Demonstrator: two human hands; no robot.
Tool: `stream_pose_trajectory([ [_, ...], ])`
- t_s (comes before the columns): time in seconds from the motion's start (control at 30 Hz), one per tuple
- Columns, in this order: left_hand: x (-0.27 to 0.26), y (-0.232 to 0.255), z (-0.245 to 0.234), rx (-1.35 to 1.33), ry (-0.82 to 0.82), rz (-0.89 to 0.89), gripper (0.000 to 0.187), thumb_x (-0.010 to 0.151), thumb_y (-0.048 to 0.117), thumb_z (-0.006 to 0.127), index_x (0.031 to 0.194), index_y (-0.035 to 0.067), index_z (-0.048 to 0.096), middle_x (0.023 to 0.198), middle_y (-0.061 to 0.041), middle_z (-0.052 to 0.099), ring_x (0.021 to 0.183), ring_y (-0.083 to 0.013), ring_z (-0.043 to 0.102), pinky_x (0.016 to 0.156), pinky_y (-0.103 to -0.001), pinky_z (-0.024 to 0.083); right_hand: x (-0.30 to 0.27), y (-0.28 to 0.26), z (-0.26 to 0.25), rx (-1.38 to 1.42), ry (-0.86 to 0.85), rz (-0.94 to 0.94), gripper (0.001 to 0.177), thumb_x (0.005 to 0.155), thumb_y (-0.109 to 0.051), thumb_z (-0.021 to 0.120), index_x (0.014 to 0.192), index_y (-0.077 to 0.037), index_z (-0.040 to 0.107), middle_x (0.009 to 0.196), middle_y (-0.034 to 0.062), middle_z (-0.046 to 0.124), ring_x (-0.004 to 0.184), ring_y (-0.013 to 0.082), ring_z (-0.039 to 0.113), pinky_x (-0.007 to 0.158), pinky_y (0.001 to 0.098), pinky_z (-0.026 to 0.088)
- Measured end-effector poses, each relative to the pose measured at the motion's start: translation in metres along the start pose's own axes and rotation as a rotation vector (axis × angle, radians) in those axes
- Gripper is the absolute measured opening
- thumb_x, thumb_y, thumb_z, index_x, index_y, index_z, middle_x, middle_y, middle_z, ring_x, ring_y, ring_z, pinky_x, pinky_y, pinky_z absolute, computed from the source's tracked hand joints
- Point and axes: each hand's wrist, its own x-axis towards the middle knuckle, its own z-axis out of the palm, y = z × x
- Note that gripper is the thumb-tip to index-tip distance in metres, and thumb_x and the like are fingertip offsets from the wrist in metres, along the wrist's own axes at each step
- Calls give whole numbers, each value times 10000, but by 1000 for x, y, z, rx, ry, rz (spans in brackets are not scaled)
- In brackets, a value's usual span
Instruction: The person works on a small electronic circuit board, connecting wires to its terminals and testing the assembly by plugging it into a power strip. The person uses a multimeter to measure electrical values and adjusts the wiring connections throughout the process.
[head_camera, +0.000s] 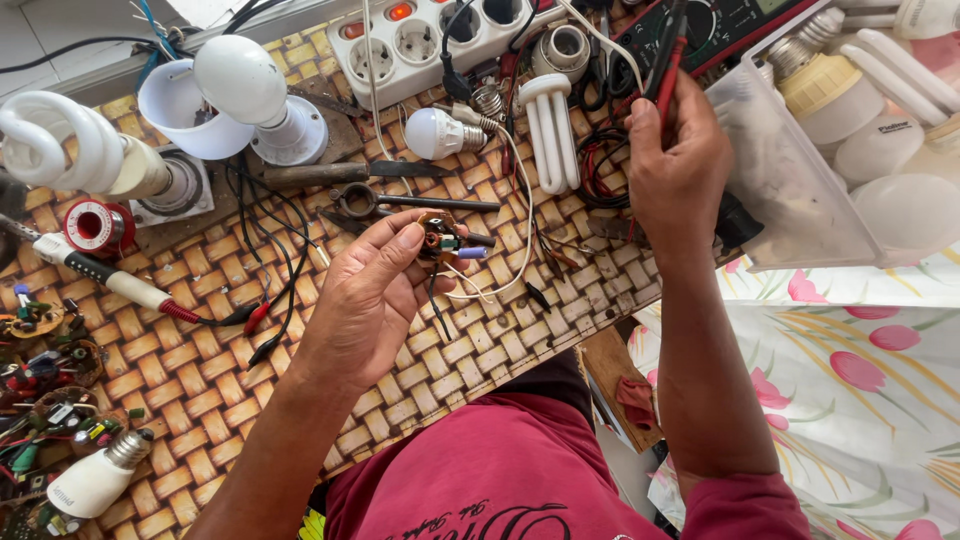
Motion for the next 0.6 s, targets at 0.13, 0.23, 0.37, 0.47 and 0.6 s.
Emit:
stream_pose_trajectory([
  [0.13, 2, -4, 1, -12, -5, -6, 256, 923, 156, 618, 1137, 17, 597, 1062, -208, 714, 871, -276, 693, 709, -315, 531, 11, 20, 2, -284, -21, -46, 389, 1009, -159, 614, 1358, 1, 553, 865, 52, 637, 708, 183, 554, 669, 338, 473],
  [0.23, 3, -5, 2, -11, 18, -19, 249, 927, 153, 612, 1141, 26, 590, 1057, -200, 713, 890, -278, 693, 704, -330, 538, 14, 33, 5, -435, 16, -76, 465, 979, -186, 657, 1378, -1, 507, 956, 132, 725, 774, 301, 666, 711, 416, 517],
  [0.37, 4, -5, 1, -10, 35, -37, 232, 924, 150, 615, 1121, 30, 598, 1055, -200, 719, 899, -286, 698, 716, -332, 531, 9, 38, 10, -651, 58, -145, 432, 971, -200, 664, 1347, -27, 540, 999, 181, 767, 800, 425, 701, 647, 510, 514],
  [0.47, 5, -6, 0, -9, 39, -37, 241, 923, 156, 615, 1125, 25, 599, 1039, -213, 718, 866, -280, 693, 699, -327, 535, 8, 32, 7, -633, 29, -138, 474, 964, -178, 682, 1366, 13, 519, 1208, 238, 681, 1000, 398, 680, 791, 494, 529],
  [0.6, 5, -6, 1, -17, 33, -26, 240, 932, 140, 604, 1133, 8, 592, 1026, -193, 708, 850, -264, 686, 683, -322, 537, 7, 19, -1, -504, -8, -97, 453, 952, -161, 685, 1360, -35, 532, 953, 95, 715, 722, 284, 655, 665, 443, 495],
])
